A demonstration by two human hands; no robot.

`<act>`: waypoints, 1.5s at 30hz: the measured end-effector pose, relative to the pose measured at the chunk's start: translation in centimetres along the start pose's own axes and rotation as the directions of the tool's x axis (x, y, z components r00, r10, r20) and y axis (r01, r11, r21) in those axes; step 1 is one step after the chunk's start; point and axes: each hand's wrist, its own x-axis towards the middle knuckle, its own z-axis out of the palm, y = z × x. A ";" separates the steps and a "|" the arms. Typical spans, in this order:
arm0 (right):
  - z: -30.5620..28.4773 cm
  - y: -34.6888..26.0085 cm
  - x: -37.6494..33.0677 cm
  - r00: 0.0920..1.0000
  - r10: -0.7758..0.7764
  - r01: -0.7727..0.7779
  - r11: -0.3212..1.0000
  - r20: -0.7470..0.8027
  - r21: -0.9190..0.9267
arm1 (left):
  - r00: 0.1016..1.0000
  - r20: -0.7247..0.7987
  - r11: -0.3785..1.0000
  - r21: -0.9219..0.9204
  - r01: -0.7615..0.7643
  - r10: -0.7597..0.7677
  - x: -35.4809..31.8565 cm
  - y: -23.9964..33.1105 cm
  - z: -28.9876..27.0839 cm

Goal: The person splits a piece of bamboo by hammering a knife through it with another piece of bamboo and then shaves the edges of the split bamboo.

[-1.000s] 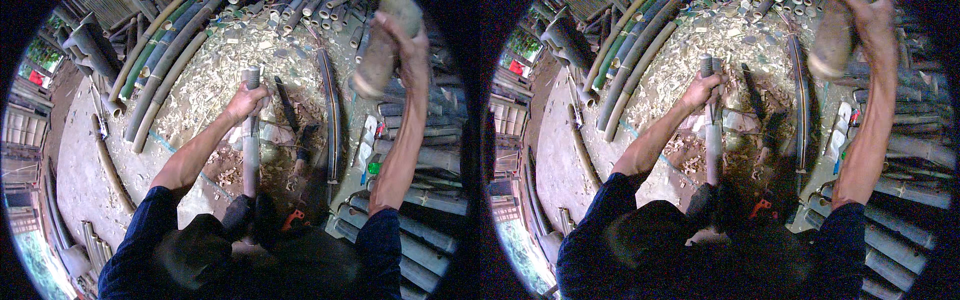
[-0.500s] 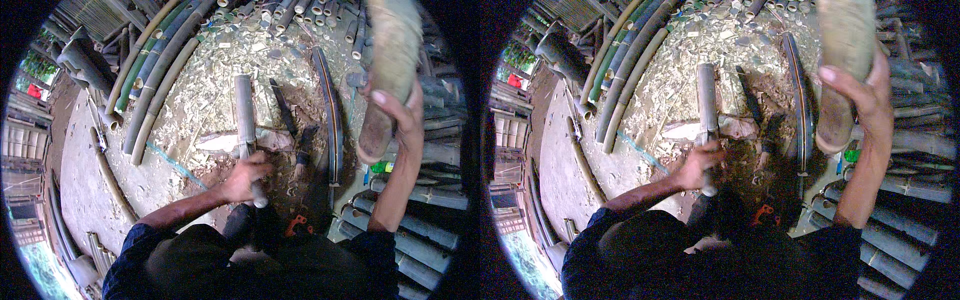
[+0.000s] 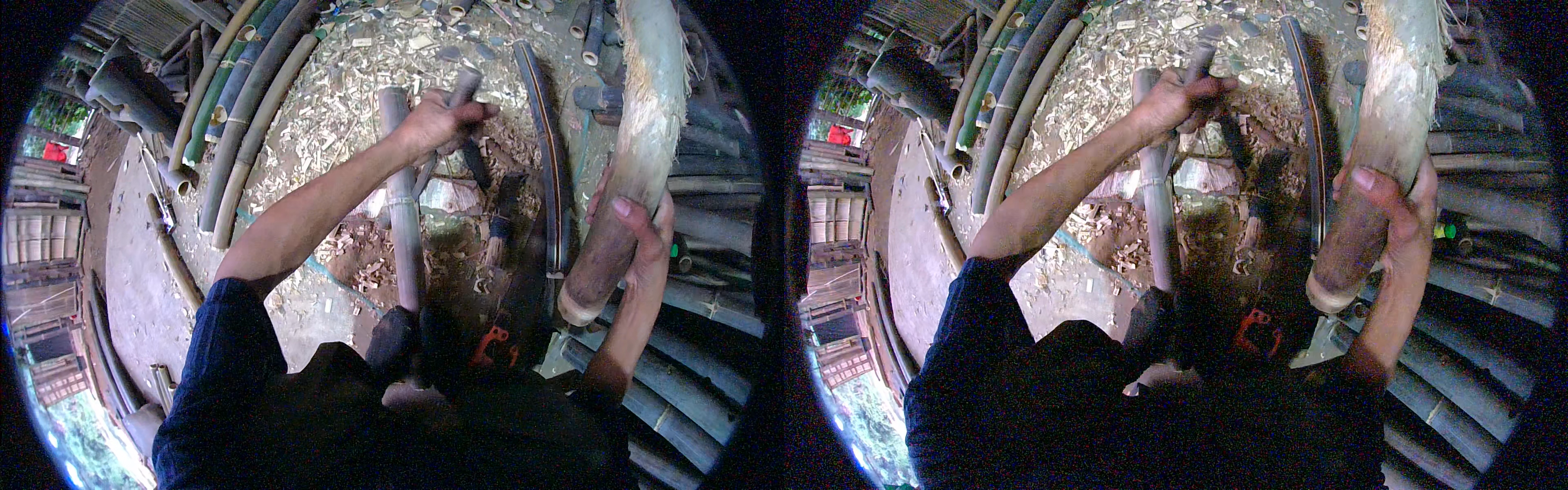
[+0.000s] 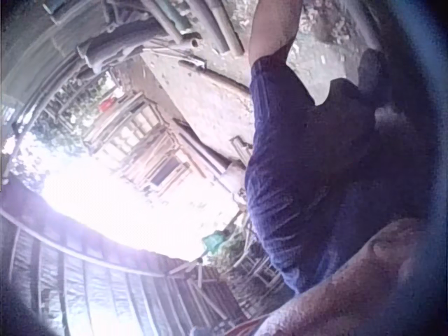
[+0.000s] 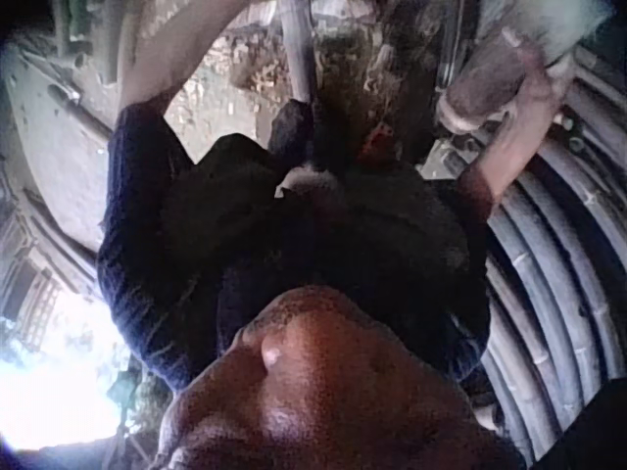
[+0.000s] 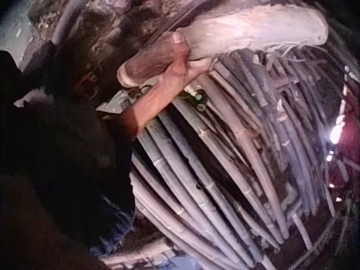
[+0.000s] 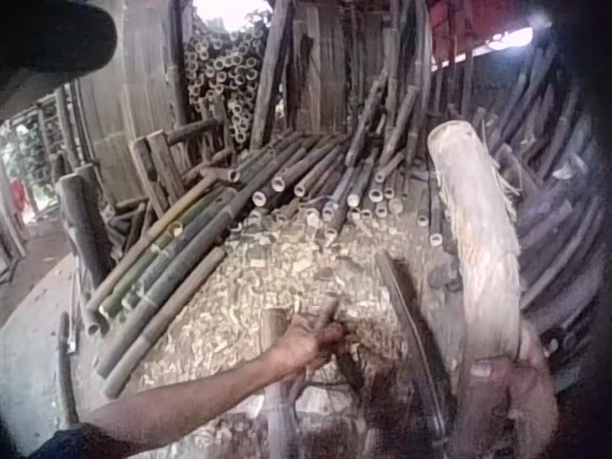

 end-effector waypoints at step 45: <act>-2.2 -3.3 7.3 0.990 -0.117 0.106 0.986 -0.076 -0.131 | 0.916 -0.381 0.653 0.663 0.367 -0.129 5.9 -6.8 0.1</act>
